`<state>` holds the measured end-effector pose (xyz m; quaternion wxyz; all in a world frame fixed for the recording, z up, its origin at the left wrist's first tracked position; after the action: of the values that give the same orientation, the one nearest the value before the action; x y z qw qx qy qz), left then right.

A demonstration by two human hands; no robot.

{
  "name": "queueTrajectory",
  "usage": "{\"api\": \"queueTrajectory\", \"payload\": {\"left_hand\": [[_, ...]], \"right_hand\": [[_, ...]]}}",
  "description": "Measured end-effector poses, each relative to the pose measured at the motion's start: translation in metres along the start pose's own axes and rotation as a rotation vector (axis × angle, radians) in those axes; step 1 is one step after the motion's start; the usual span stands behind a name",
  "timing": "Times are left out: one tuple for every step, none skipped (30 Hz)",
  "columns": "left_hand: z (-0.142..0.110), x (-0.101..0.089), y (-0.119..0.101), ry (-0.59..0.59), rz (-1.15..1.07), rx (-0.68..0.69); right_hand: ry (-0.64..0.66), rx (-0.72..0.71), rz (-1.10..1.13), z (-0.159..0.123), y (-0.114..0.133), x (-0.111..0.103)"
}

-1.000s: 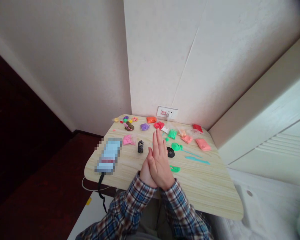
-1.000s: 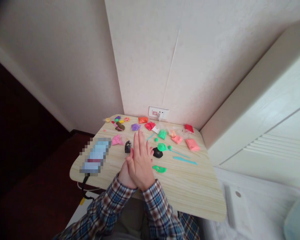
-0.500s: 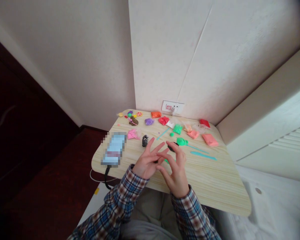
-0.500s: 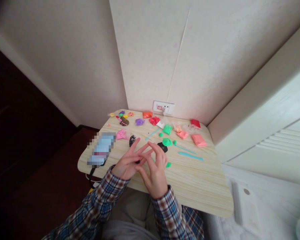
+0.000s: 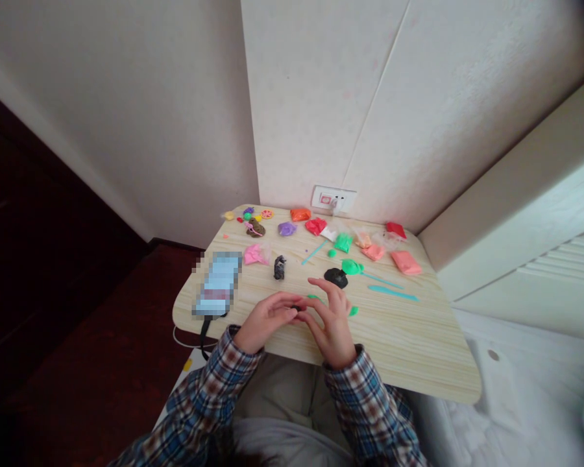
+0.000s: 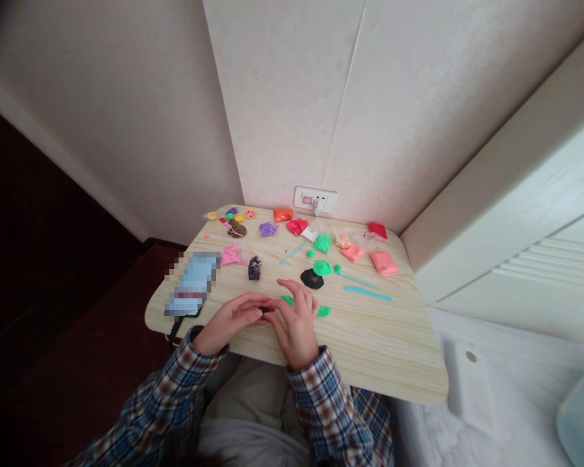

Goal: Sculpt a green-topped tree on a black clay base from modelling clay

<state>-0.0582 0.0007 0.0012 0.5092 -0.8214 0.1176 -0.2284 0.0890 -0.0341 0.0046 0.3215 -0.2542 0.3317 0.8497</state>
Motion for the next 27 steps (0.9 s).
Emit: {"api": "queueTrajectory", "payload": {"left_hand": [[0.001,-0.002,0.001,-0.068,0.087,0.015],[0.001,-0.004,0.002,-0.141,0.184,0.047],[0.002,-0.005,0.003,-0.215,0.299,0.101],[0.003,-0.006,0.003,-0.284,0.431,0.175],[0.004,-0.005,0.003,-0.337,0.569,0.262],[0.005,-0.005,0.003,-0.366,0.701,0.350],[0.007,-0.004,0.003,-0.375,0.812,0.428],[0.008,-0.003,0.003,-0.376,0.893,0.487],[0.010,-0.003,0.004,-0.376,0.947,0.525],[0.011,-0.003,0.004,-0.381,0.983,0.547],[0.013,-0.004,0.005,-0.389,1.009,0.561],[0.014,-0.004,0.007,-0.397,1.035,0.575],[0.014,-0.004,0.008,-0.404,1.076,0.597],[0.013,-0.004,0.009,-0.403,1.129,0.624],[0.012,-0.005,0.011,-0.398,1.183,0.650],[0.010,-0.005,0.012,-0.391,1.236,0.673],[0.007,-0.005,0.013,-0.383,1.288,0.689],[0.004,-0.006,0.014,-0.371,1.333,0.694],[0.001,-0.007,0.015,-0.345,1.369,0.687],[-0.003,-0.007,0.015,-0.310,1.395,0.668],[-0.006,-0.008,0.015,-0.271,1.419,0.642],[-0.009,-0.009,0.016,-0.233,1.433,0.609],[-0.011,-0.011,0.016,-0.201,1.435,0.575],[-0.013,-0.012,0.016,-0.178,1.435,0.547],[-0.014,-0.013,0.017,-0.166,1.434,0.526],[-0.015,-0.014,0.017,-0.161,1.434,0.512],[-0.015,-0.015,0.018,-0.154,1.434,0.504]], "right_hand": [[0.030,-0.018,-0.016,-0.003,-0.002,-0.001],[0.056,-0.039,-0.034,-0.007,-0.006,-0.003],[0.071,-0.052,-0.057,-0.012,-0.012,-0.008],[0.080,-0.059,-0.087,-0.018,-0.020,-0.016],[0.047,-0.014,-0.136,-0.025,-0.032,-0.026],[0.005,0.058,-0.196,-0.033,-0.046,-0.038],[-0.034,0.145,-0.265,-0.041,-0.062,-0.051],[-0.087,0.256,-0.336,-0.048,-0.079,-0.064],[-0.099,0.358,-0.392,-0.054,-0.095,-0.075],[-0.066,0.439,-0.429,-0.059,-0.109,-0.084],[-0.033,0.506,-0.454,-0.063,-0.122,-0.090],[0.008,0.557,-0.462,-0.065,-0.132,-0.095],[0.048,0.593,-0.460,-0.067,-0.139,-0.098],[0.076,0.616,-0.455,-0.067,-0.144,-0.099],[0.097,0.627,-0.449,-0.067,-0.147,-0.099],[0.107,0.633,-0.447,-0.067,-0.149,-0.099],[0.111,0.635,-0.449,-0.067,-0.149,-0.099],[0.114,0.636,-0.452,-0.067,-0.149,-0.098],[0.116,0.638,-0.454,-0.067,-0.149,-0.097],[0.119,0.641,-0.454,-0.068,-0.148,-0.097],[0.121,0.643,-0.453,-0.068,-0.148,-0.096],[0.122,0.644,-0.450,-0.069,-0.147,-0.096],[0.121,0.644,-0.444,-0.070,-0.147,-0.095],[0.119,0.643,-0.438,-0.071,-0.147,-0.095],[0.116,0.640,-0.432,-0.071,-0.146,-0.095],[0.112,0.637,-0.424,-0.073,-0.146,-0.096],[0.106,0.637,-0.411,-0.074,-0.144,-0.098]]}}
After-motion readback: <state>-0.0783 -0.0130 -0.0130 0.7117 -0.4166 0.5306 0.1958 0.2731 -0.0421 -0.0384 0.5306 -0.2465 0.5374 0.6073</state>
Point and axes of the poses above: each hand's wrist, its own z-axis towards the middle knuckle, its own x-axis out of the palm, y = z × x, the point moved 1 cm from there along z, towards the middle knuckle, and after that the axes turned 12 degrees about -x, right-handed, at the moved point
